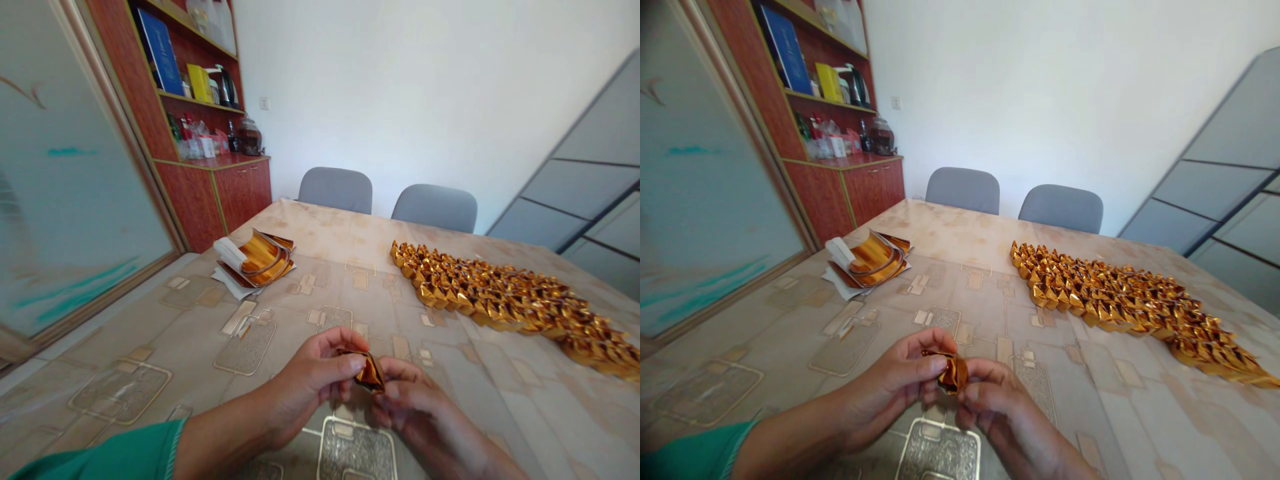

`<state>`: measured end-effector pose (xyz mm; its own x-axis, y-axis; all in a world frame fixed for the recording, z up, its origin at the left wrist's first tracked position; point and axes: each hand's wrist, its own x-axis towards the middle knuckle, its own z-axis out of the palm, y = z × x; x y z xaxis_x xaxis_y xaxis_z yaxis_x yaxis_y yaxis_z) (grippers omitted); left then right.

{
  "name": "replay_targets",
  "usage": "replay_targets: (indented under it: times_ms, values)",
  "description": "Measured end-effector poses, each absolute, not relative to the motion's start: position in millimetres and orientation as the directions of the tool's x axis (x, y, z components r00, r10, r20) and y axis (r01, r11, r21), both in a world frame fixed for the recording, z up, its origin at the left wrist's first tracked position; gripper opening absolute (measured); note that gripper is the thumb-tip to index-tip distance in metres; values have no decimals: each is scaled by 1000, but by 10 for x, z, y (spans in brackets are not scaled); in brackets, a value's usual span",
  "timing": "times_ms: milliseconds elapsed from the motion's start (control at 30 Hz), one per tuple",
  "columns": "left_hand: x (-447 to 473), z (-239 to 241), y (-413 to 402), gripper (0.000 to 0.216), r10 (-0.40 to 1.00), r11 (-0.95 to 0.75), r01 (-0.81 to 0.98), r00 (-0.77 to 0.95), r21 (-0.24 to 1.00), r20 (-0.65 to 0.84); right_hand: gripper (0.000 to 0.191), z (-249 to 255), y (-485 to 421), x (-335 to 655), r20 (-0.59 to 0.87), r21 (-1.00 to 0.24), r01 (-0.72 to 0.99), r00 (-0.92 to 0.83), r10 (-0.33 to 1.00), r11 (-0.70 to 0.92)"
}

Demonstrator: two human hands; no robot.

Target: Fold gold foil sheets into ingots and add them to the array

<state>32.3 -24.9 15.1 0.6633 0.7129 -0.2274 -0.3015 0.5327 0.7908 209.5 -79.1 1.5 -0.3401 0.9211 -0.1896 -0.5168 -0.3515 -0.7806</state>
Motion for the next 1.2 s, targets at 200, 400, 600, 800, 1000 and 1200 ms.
replay_targets:
  times_ms: [200, 400, 600, 800, 1000, 1200]
  values:
    - [290, 243, -219, 38, 665, 463, -163, 714, 871, -219, 27, -20, -812, 2128, -326, -625, -599, -384, 864, -502]
    - [296, 152, -241, 53, 560, 715, -318, 793, 623, -239, 26, -58, -803, 2120, -306, -643, -653, -259, 916, -399]
    - [351, 93, -305, 42, 684, 580, -344, 697, 739, -213, 24, -31, -807, 2094, -267, -678, -605, -326, 907, -417]
    - [361, 130, -354, 38, 734, 463, -279, 652, 841, -188, 24, 4, -807, 2100, -218, -669, -586, -434, 874, -457]
    - [402, 94, -375, 37, 768, 378, -213, 616, 901, -176, 29, -53, -796, 2091, -220, -671, -565, -466, 857, -479]
    - [433, 87, -387, 33, 802, 343, -182, 568, 921, -187, 34, -63, -787, 2074, -236, -668, -575, -438, 867, -472]
